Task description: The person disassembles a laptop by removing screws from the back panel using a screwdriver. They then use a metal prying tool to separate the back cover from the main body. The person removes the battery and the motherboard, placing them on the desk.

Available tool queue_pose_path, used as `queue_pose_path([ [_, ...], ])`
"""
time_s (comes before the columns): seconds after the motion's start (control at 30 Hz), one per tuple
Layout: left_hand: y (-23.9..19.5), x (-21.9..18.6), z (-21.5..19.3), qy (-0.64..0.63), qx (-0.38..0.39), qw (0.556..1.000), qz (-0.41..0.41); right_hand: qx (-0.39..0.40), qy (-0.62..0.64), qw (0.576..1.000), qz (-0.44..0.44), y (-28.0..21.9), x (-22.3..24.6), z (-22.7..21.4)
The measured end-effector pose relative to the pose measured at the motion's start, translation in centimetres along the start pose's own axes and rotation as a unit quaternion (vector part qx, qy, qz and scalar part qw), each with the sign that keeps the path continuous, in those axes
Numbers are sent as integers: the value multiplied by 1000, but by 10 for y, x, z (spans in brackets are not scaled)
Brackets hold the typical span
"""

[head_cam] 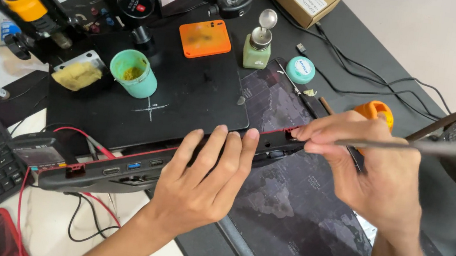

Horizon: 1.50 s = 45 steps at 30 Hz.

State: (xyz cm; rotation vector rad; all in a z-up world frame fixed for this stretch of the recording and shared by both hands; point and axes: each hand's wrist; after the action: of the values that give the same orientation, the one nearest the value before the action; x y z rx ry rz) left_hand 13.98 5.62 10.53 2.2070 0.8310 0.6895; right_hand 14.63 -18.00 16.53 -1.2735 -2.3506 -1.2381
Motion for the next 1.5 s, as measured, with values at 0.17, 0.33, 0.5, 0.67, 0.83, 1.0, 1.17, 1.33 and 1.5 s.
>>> queue_pose_path([
  [0.17, 1, 8, 4, -14, 15, 1000, 5, 9, -75, 992, -97, -5, -3, 4],
  [0.33, 1, 8, 8, -26, 14, 1000, -5, 0, 6, 999, -51, -9, -20, 6],
  [0.5, 0, 5, 10, -17, -2, 1000, -23, -114, 211, 971, 18, -3, -34, 6],
  [0.67, 3, 5, 9, -28, -4, 999, -44, -191, 373, 900, 123, -3, -58, 7],
  [0.83, 7, 4, 10, -23, 1, 998, -65, -150, 519, 823, 179, -17, -95, 12],
  [1.0, 3, 1, 8, 0, 9, 998, -70, -148, 419, 876, 187, -12, -72, 6],
  [1.17, -3, -7, 15, 35, -15, 996, -85, -88, 351, 922, 136, -22, -76, 5],
  [1.33, -7, -8, 16, 25, -50, 995, -87, 29, 287, 956, 62, 38, 12, 30],
  [1.5, -13, -9, 12, -67, -68, 991, -96, 159, 322, 933, 0, 77, 77, 77],
])
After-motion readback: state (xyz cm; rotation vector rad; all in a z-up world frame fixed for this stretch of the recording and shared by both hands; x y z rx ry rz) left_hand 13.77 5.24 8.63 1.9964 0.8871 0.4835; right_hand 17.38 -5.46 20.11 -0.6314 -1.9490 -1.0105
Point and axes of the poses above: each hand's wrist, its own y-axis towards the middle knuckle, its own z-axis out of the palm, x = y × z, and after that the axes turned 7 degrees about -y, right-handed
